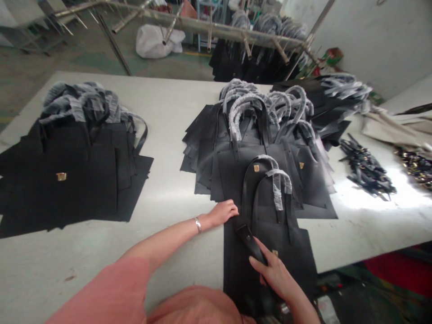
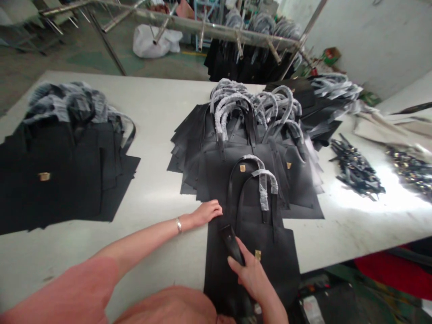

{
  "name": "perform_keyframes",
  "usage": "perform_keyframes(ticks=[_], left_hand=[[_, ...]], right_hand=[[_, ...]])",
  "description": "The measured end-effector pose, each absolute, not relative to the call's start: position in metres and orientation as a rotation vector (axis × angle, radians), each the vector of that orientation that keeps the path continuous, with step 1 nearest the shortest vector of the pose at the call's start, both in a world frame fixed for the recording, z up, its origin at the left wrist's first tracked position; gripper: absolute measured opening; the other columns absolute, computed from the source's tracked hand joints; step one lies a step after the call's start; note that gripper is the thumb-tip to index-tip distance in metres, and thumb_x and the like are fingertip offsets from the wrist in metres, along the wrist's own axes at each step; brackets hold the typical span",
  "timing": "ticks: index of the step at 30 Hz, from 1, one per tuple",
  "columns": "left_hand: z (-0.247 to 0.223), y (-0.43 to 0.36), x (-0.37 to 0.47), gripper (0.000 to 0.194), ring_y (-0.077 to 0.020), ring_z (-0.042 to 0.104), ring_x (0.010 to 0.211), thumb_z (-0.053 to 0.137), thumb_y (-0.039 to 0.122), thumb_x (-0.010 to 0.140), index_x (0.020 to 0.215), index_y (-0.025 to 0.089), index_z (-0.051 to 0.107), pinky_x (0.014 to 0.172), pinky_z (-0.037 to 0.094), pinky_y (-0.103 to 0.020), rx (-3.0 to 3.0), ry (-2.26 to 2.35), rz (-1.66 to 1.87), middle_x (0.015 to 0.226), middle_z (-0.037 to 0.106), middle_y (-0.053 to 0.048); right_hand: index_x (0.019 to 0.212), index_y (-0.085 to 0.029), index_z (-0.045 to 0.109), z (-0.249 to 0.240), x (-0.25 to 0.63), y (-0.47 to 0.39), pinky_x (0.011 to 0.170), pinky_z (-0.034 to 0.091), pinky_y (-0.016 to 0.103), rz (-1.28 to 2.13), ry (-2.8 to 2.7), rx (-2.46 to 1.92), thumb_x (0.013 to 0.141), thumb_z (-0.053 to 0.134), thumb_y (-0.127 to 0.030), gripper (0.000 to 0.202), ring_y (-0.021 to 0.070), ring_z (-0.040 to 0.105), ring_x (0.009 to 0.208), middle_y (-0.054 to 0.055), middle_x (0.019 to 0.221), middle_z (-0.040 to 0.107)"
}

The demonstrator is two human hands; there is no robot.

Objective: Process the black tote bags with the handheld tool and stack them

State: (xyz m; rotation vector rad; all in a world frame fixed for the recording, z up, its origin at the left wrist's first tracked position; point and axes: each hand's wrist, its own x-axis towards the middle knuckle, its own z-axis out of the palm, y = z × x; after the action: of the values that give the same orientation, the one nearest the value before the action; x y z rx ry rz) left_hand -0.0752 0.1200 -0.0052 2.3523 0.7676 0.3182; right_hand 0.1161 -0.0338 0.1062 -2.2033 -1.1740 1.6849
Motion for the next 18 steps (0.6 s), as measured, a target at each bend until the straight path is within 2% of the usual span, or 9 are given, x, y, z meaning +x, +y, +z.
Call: perform_keyframes(ticks=[2,6,10,18], left_hand=[[-0.004,0.093,-0.081,0.040,-0.0159,0.060,0.085,0.030,0.022,0.106,0.094,0.015,0.067,0.075,0.047,-0.027,2.336,0.871,0.377,0.093,0.063,-0.006],[-0.018,0.024,-0.089,0.026,-0.0186,0.061,0.100,0.049,0.034,0.101,0.098,0.015,0.066,0.090,0.050,-0.030,2.428,0.559,0.532,0.102,0.068,-0.008],[-0.035,-0.015,-0.088,0.028,-0.0221,0.054,0.120,0.053,0.032,0.099,0.114,0.011,0.061,0.104,0.046,-0.034,2.528,0.483,0.560,0.124,0.064,-0.012],[-0.021,-0.014,-0.085,0.024,-0.0207,0.055,0.114,0.055,0.032,0.098,0.109,0.012,0.060,0.100,0.046,-0.030,2.552,0.556,0.457,0.115,0.064,-0.009]], right_hand=[[0.151,-0.018,0.037,0.106,0.116,-0.034,0.052,0.047,0.027,1.684,-1.171,-2.204,0.086,0.056,-0.039,0.071,0.0153,0.058,0.049,-0.006,0.058,0.057],[0.150,-0.019,0.038,0.106,0.112,-0.033,0.050,0.047,0.025,1.682,-1.227,-2.178,0.087,0.056,-0.041,0.069,0.0151,0.058,0.047,-0.006,0.056,0.057],[0.148,-0.018,0.039,0.106,0.098,-0.021,0.043,0.045,0.024,1.663,-1.239,-2.159,0.089,0.053,-0.044,0.066,0.0153,0.057,0.042,-0.006,0.054,0.056],[0.147,-0.016,0.040,0.108,0.079,-0.005,0.041,0.045,0.024,1.623,-1.278,-2.166,0.088,0.053,-0.048,0.068,0.0168,0.059,0.041,-0.005,0.054,0.059]])
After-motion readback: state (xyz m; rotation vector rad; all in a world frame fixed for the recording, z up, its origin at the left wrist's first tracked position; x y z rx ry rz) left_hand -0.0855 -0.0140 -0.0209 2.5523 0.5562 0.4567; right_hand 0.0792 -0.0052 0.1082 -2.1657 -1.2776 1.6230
